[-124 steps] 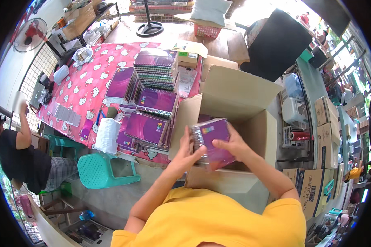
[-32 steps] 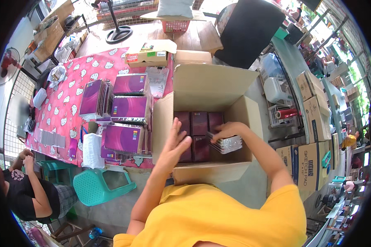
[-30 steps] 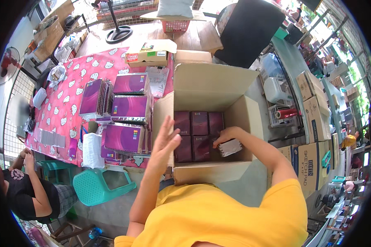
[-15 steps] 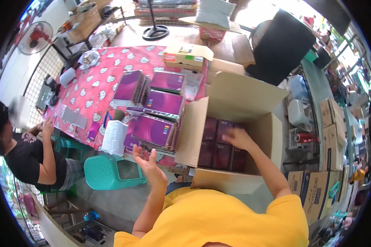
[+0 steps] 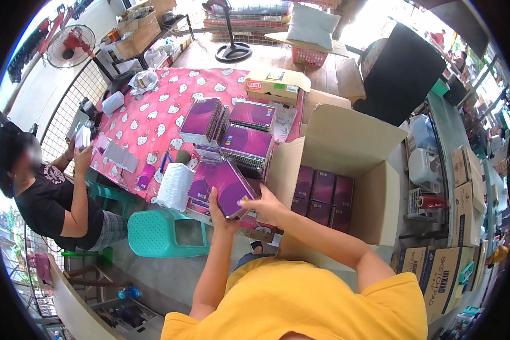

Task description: The person places stacks of notebooks into a cardboard box, seals the box with tape, and writes on the top of the box with a pen.

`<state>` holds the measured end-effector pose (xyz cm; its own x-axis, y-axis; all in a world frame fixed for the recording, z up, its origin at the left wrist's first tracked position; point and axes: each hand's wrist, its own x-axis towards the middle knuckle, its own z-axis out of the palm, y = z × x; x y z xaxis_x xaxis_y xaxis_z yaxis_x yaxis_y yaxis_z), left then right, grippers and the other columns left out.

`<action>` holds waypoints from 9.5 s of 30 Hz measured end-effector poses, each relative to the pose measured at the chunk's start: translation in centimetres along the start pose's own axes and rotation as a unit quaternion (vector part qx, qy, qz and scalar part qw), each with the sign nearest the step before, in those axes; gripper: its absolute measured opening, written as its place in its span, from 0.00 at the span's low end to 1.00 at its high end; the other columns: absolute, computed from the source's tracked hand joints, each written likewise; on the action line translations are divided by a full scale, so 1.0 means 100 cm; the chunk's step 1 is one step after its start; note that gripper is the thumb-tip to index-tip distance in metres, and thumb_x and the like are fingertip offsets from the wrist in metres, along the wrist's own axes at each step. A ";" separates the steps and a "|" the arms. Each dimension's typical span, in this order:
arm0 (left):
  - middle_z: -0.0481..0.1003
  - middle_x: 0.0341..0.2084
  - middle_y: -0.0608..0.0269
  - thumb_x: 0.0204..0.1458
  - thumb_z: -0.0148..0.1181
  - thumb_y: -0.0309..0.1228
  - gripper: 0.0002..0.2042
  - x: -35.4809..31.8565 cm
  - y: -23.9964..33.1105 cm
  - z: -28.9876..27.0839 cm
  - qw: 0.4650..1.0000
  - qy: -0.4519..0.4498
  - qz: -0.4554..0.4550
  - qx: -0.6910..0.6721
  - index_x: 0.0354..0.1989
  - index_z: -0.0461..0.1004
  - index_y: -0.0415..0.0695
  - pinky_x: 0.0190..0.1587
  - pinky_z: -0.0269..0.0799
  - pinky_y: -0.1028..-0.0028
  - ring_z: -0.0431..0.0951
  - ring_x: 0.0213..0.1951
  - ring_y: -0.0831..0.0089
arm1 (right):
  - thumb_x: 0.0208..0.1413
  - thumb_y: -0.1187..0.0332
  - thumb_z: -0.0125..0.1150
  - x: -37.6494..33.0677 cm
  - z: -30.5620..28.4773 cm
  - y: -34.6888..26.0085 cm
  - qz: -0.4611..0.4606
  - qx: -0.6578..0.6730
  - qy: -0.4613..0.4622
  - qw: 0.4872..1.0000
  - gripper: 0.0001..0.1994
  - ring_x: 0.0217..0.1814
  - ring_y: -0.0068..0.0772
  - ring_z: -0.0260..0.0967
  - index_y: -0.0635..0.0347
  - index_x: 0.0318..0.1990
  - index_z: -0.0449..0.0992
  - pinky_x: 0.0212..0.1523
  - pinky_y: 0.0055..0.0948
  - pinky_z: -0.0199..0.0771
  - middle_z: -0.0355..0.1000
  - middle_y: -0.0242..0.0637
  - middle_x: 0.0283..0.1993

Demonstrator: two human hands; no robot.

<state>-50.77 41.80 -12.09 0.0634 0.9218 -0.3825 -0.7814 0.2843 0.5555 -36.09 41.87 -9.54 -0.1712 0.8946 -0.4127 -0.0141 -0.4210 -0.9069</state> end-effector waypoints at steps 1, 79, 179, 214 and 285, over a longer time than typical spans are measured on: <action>0.75 0.42 0.63 0.51 0.54 0.55 0.27 0.000 0.001 -0.001 1.000 0.000 -0.005 0.013 0.51 0.69 0.47 0.49 0.71 0.61 0.76 0.43 0.66 | 0.46 0.51 0.68 0.006 -0.006 0.008 0.000 -0.016 0.020 1.000 0.49 0.66 0.43 0.55 0.74 0.65 0.46 0.65 0.34 0.55 0.58 0.56 0.61; 0.54 0.64 0.62 0.54 0.51 0.54 0.34 0.062 0.104 0.010 0.914 0.123 0.235 0.307 0.65 0.54 0.50 0.54 0.56 0.61 0.58 0.59 0.68 | 0.54 0.53 0.58 0.014 -0.169 -0.051 -0.224 -0.342 0.245 0.879 0.22 0.39 0.41 0.76 0.63 0.48 0.73 0.41 0.36 0.74 0.76 0.47 0.40; 0.66 0.46 0.61 0.37 0.71 0.37 0.32 0.010 0.042 -0.164 0.961 0.155 0.168 0.158 0.53 0.61 0.49 0.43 0.69 0.56 0.69 0.45 0.64 | 0.52 0.50 0.63 0.000 0.060 0.020 0.223 0.193 -0.114 0.949 0.30 0.57 0.37 0.58 0.53 0.59 0.64 0.54 0.51 0.62 0.60 0.30 0.56; 0.67 0.55 0.49 0.53 0.47 0.56 0.34 -0.062 -0.017 0.065 0.948 -0.227 -0.173 -0.144 0.61 0.58 0.44 0.53 0.65 0.40 0.70 0.54 0.51 | 0.34 0.46 0.71 -0.055 -0.266 0.112 0.136 -0.689 0.193 0.685 0.56 0.71 0.66 0.35 0.63 0.68 0.46 0.63 0.60 0.52 0.31 0.64 0.70; 0.59 0.54 0.51 0.40 0.70 0.39 0.46 -0.014 0.000 0.126 0.866 -0.252 0.239 0.360 0.65 0.46 0.40 0.60 0.58 0.65 0.63 0.55 0.64 | 0.63 0.50 0.37 -0.023 -0.074 -0.039 -0.188 0.510 -0.156 0.825 0.26 0.61 0.46 0.63 0.56 0.61 0.64 0.59 0.49 0.66 0.64 0.42 0.62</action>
<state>-43.05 43.80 -2.23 0.2447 0.9258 0.2883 -0.2151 -0.2381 0.9471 -28.38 42.54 -5.65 -0.2089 0.9756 0.0668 -0.9182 -0.1722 -0.3567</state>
